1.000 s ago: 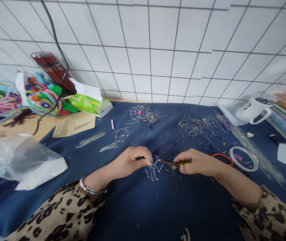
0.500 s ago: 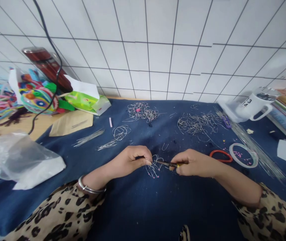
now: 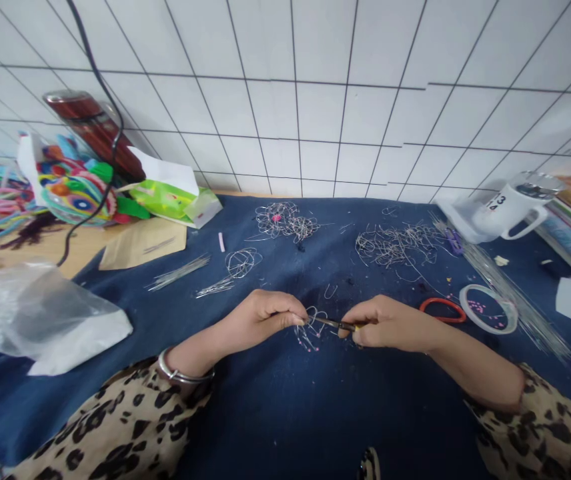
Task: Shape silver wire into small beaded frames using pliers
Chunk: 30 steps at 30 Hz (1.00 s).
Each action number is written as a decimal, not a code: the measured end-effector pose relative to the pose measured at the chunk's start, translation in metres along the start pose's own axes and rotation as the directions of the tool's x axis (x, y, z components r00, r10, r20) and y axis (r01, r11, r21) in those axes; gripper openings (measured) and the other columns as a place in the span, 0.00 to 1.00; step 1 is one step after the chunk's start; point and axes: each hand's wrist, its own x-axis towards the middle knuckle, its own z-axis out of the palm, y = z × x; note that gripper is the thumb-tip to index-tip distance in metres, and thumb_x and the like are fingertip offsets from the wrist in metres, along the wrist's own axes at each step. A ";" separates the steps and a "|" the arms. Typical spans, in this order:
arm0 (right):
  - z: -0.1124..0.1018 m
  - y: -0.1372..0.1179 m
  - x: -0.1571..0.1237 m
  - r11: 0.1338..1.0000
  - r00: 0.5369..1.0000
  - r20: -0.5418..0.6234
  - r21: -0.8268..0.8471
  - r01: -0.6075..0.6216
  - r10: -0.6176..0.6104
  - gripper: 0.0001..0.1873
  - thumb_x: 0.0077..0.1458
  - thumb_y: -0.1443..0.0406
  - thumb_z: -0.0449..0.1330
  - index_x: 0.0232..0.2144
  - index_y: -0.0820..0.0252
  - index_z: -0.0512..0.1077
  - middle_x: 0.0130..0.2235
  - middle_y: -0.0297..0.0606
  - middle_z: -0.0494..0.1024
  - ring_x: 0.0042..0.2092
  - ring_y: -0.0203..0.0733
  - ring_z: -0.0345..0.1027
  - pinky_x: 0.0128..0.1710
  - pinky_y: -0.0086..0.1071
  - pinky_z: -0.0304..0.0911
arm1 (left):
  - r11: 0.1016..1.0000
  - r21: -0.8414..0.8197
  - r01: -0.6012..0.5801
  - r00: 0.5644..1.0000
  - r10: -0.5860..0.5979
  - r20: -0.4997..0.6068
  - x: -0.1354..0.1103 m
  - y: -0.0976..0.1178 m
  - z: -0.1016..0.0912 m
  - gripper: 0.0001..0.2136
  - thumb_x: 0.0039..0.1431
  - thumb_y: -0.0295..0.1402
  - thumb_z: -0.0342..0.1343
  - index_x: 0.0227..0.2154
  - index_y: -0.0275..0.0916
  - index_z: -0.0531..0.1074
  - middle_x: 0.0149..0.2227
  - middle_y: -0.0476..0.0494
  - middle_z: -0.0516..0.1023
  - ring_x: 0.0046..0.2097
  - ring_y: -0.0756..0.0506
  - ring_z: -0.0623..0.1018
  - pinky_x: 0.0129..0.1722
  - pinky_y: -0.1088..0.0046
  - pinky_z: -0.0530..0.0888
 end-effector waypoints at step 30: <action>0.005 0.003 0.003 0.999 1.000 -0.018 0.030 -0.019 0.019 0.12 0.48 0.66 0.54 0.36 0.60 0.74 0.25 0.30 0.67 0.27 0.32 0.57 0.28 0.26 0.53 | 0.997 -0.023 -0.068 0.992 0.065 -0.109 0.000 -0.001 0.001 0.03 0.56 0.25 0.55 0.30 0.34 0.74 0.30 0.44 0.72 0.33 0.51 0.73 0.33 0.75 0.70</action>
